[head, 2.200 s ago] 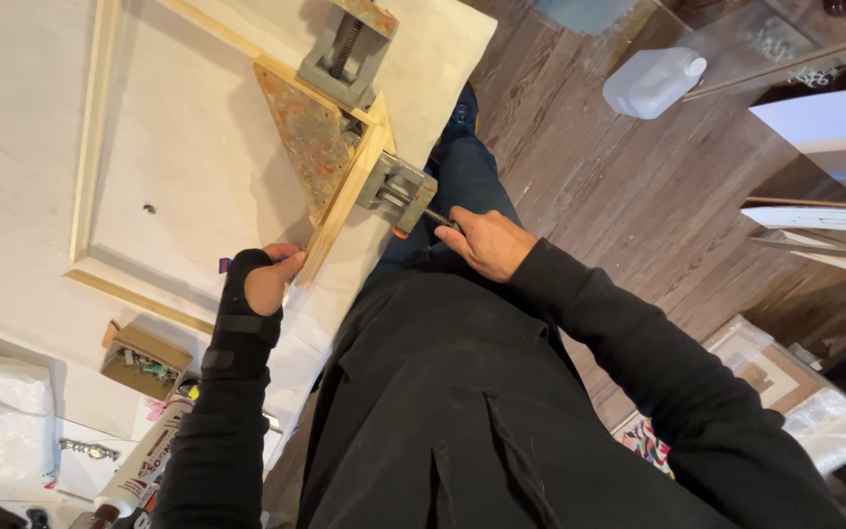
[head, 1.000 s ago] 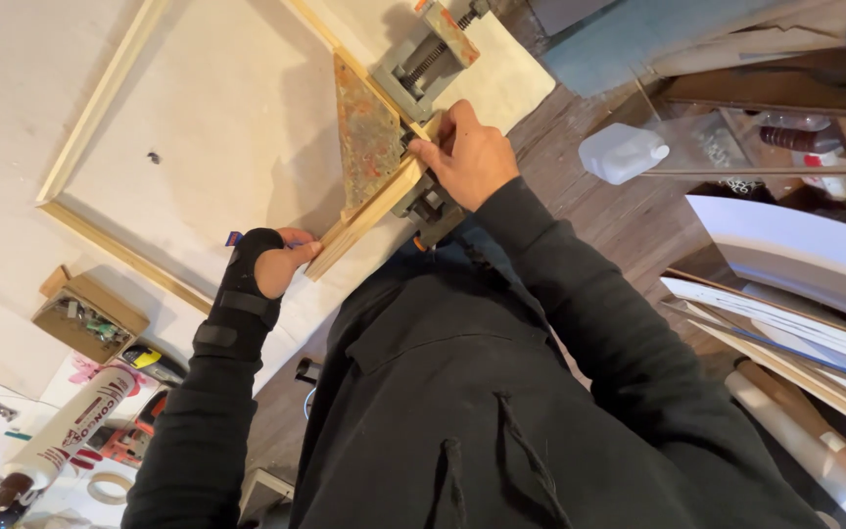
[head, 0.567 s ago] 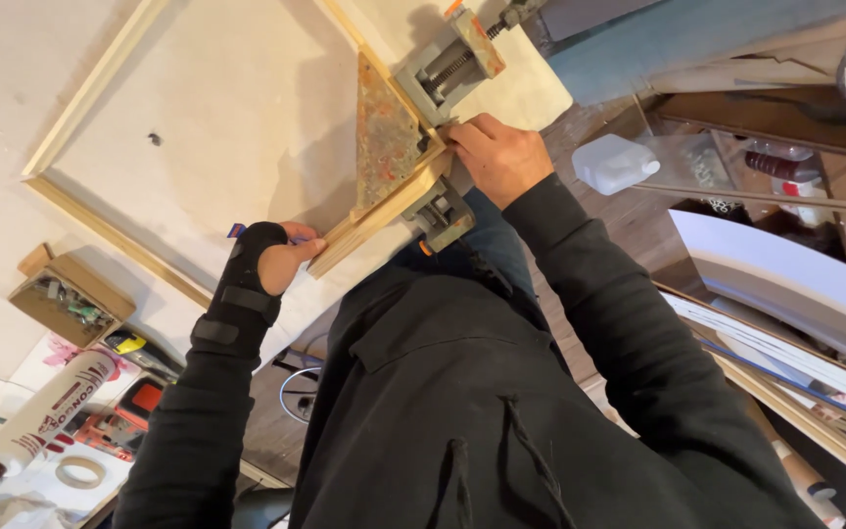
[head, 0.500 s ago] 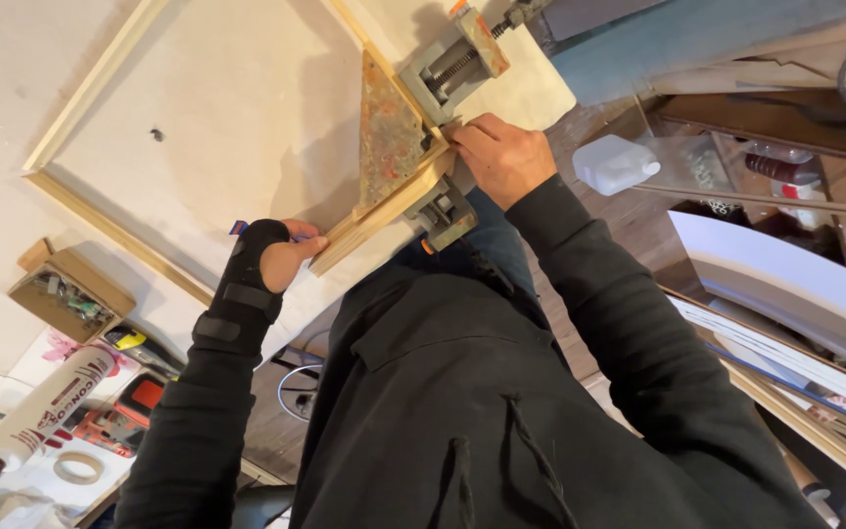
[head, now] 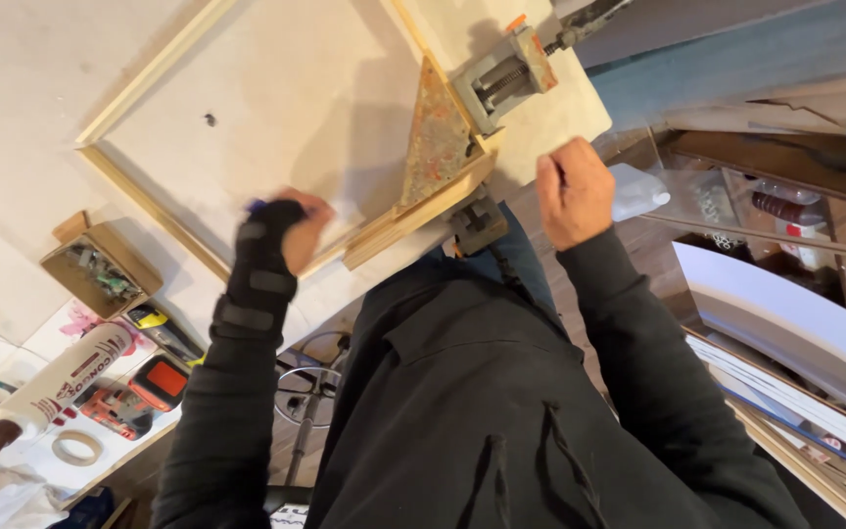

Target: Assembling the corners of a wooden picture frame using wood glue, corner clamps, and a hammer with nails.

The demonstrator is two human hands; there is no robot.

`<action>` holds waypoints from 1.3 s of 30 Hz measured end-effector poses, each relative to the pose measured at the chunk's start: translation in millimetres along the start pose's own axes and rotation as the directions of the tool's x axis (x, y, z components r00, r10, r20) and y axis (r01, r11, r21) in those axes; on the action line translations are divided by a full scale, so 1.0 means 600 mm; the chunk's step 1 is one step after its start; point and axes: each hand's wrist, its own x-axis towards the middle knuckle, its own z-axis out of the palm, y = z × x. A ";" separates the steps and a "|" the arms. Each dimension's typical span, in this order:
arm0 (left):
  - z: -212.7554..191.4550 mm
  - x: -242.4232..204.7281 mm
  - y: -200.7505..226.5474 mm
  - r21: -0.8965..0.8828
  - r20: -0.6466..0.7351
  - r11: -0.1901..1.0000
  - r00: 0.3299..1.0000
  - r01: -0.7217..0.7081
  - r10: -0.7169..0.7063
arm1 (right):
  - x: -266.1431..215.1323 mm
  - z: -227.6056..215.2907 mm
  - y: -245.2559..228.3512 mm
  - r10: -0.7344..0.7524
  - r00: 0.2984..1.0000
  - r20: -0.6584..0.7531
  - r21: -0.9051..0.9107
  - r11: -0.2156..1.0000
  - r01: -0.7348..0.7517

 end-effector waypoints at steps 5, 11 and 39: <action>-0.069 0.079 -0.090 0.062 -0.461 0.993 0.880 -0.097 0.115 | -0.090 0.007 0.048 0.110 0.990 0.091 -0.357 0.931 -0.071; -0.117 0.121 -0.113 0.205 -0.498 0.975 0.848 -0.090 0.183 | -0.141 0.000 -0.021 0.348 0.928 0.134 -0.094 0.936 -0.338; -0.019 -0.166 0.289 -0.365 -0.367 0.708 0.792 -0.604 0.487 | -0.020 0.000 -0.140 0.161 0.660 0.733 0.573 0.376 -0.728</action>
